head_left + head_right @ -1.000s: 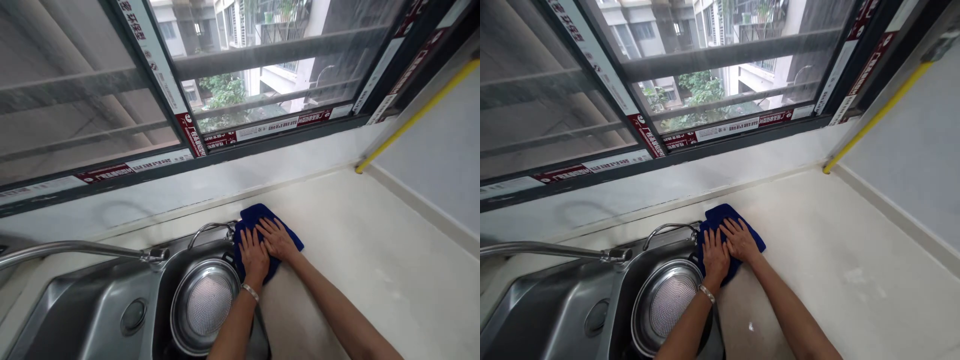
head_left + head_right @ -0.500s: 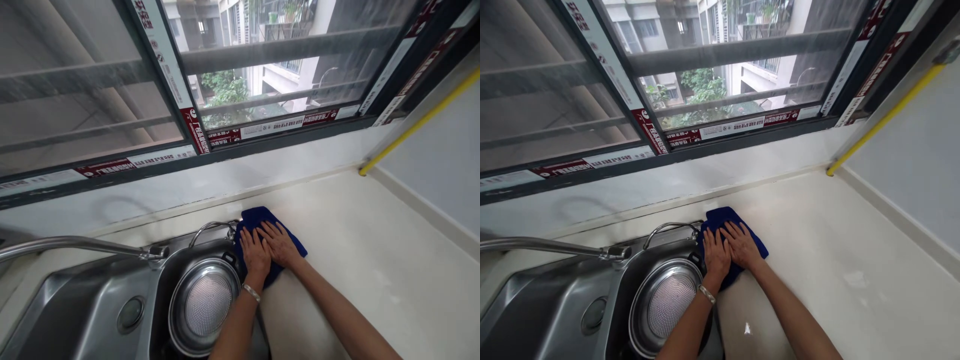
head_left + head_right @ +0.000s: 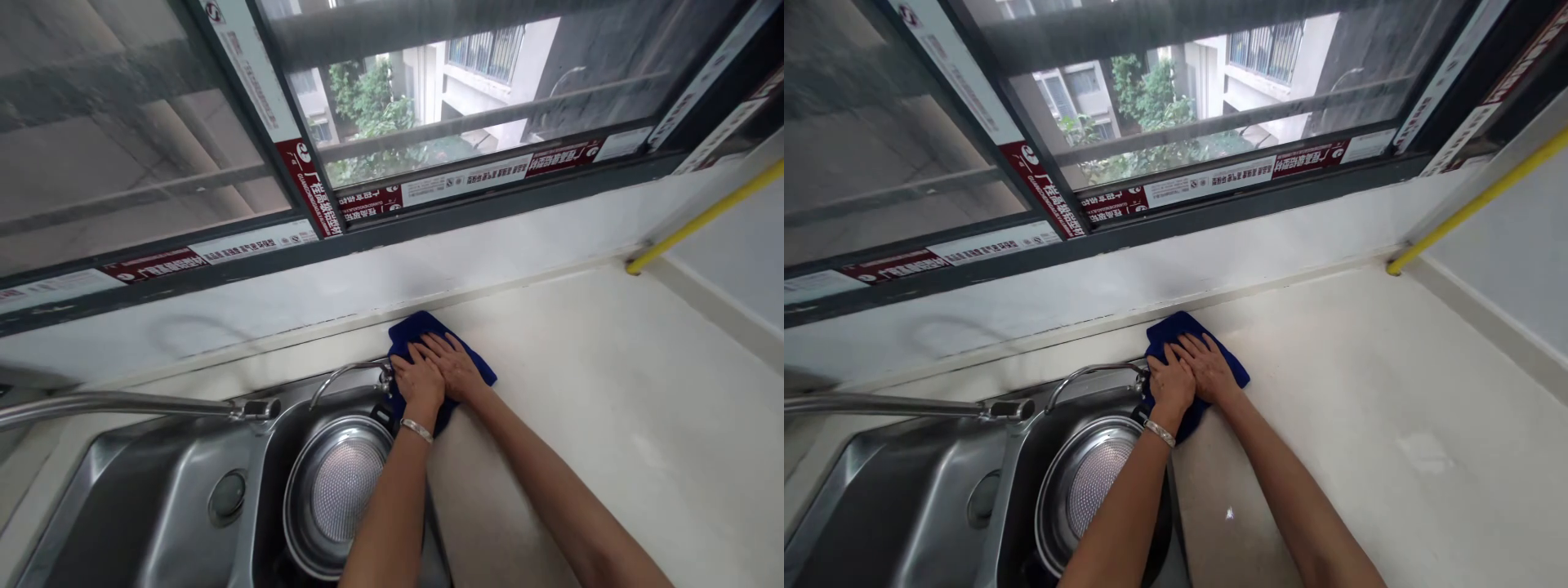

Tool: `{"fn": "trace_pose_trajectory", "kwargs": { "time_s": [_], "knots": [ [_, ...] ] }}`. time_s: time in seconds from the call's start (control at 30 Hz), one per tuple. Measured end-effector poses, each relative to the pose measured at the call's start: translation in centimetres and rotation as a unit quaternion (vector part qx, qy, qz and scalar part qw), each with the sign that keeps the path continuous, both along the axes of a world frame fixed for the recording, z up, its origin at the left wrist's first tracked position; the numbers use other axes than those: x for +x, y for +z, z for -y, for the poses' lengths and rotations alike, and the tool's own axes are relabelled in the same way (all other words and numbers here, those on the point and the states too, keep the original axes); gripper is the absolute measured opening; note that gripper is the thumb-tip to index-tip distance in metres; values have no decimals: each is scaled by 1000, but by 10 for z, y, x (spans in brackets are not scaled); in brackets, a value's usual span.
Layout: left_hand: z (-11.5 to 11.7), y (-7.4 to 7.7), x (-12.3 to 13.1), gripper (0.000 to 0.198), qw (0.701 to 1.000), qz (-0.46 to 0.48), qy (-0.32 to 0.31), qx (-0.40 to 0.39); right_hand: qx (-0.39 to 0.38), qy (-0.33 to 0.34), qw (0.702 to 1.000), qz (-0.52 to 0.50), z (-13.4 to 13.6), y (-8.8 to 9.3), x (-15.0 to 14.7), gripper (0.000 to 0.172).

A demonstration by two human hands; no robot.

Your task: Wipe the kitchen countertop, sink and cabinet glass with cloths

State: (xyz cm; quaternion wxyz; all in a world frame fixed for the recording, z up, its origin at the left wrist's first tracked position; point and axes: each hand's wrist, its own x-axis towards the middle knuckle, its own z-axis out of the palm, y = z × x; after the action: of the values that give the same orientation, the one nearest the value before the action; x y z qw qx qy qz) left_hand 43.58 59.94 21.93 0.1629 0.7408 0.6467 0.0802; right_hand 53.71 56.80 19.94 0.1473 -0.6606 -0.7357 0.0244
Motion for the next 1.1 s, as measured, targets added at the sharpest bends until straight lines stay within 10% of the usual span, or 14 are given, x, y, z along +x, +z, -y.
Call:
{"fn": "trace_pose_trajectory", "kwargs": {
  "time_s": [1.1],
  "knots": [
    [45,-5,-30,57,989,-53,-111,84,35,-122,992,1,62,-13,-29,55]
  ]
}}
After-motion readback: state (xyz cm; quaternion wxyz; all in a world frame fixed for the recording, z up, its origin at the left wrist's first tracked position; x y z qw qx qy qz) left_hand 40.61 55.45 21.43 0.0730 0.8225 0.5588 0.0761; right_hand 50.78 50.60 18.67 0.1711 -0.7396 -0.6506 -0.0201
